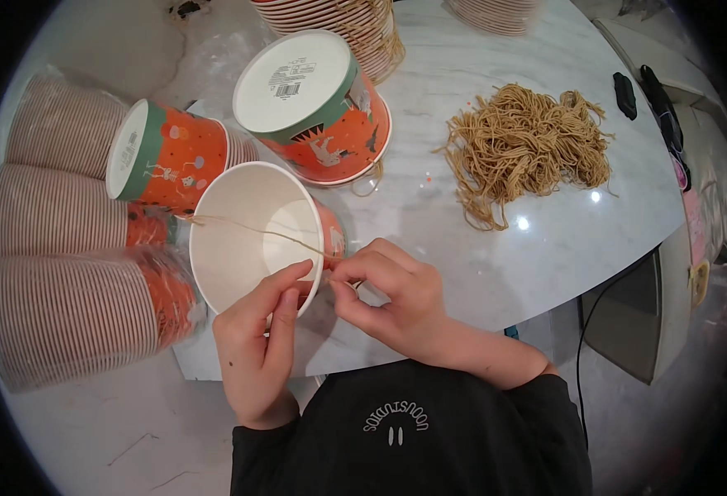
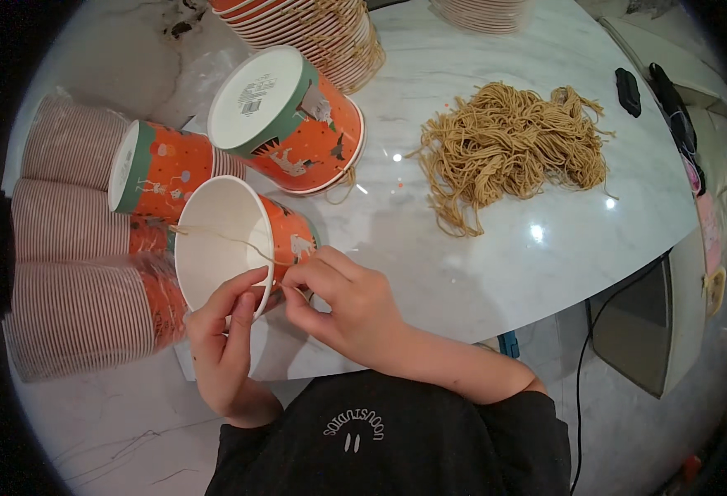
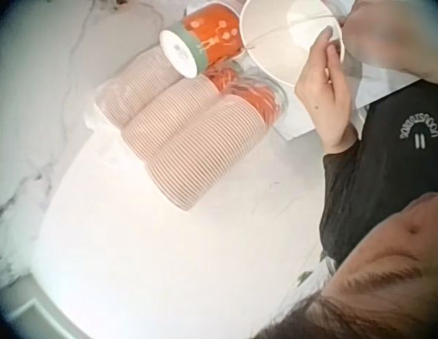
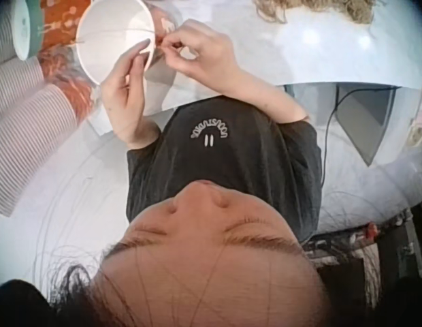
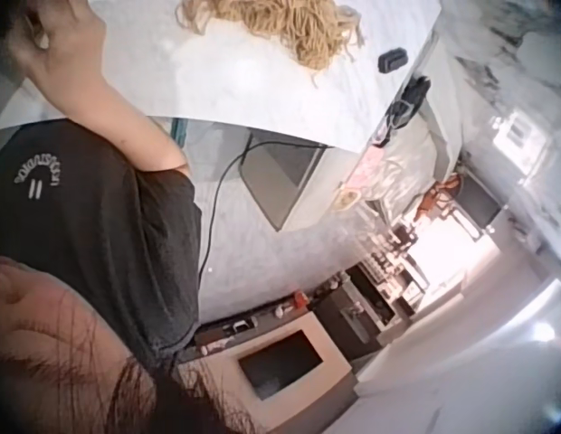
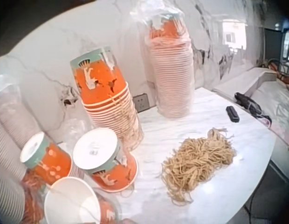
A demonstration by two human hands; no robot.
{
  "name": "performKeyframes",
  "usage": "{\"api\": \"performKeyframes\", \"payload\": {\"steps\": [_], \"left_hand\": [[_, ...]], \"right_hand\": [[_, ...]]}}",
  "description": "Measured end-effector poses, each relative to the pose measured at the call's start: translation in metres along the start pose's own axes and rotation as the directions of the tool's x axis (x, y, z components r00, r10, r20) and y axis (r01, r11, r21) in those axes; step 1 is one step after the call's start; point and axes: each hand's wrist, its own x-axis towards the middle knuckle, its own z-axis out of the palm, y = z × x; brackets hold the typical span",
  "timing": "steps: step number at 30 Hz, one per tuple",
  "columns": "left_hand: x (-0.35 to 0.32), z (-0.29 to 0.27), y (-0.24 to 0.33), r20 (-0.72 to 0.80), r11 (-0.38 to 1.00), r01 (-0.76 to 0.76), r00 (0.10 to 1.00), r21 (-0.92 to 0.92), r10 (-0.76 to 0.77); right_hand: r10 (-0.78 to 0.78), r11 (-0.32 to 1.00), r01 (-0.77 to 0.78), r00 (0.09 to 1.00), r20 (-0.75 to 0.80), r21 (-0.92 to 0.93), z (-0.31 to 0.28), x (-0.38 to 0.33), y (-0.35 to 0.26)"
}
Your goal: Threading rubber bands through pre-punched holes in paper bowls to assemble them.
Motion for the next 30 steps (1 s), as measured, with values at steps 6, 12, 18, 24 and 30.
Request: {"api": "performKeyframes", "payload": {"steps": [6,12,18,24,30], "left_hand": [[0.005,-0.003,0.006,0.053,0.999,0.029,0.998,0.024,-0.031],[0.016,-0.011,0.007,0.202,0.995,-0.063,0.978,0.078,0.046],[0.025,-0.016,0.004,0.287,1.0,0.016,0.958,-0.024,-0.008],[0.036,-0.022,0.0,0.388,0.992,0.108,0.919,-0.067,-0.074],[0.039,-0.022,0.001,0.395,0.999,0.038,0.918,-0.025,-0.025]], "right_hand": [[-0.016,1.0,0.016,1.0,-0.011,0.002,0.002,-0.001,0.002],[-0.02,1.0,0.02,0.999,-0.03,0.004,0.005,-0.003,0.004],[0.016,0.999,-0.015,0.999,-0.035,0.032,0.003,-0.004,0.005],[0.03,0.999,-0.029,0.999,-0.035,0.018,0.003,-0.002,0.004],[0.022,1.0,-0.022,0.999,-0.039,0.011,0.005,-0.001,0.004]]}}
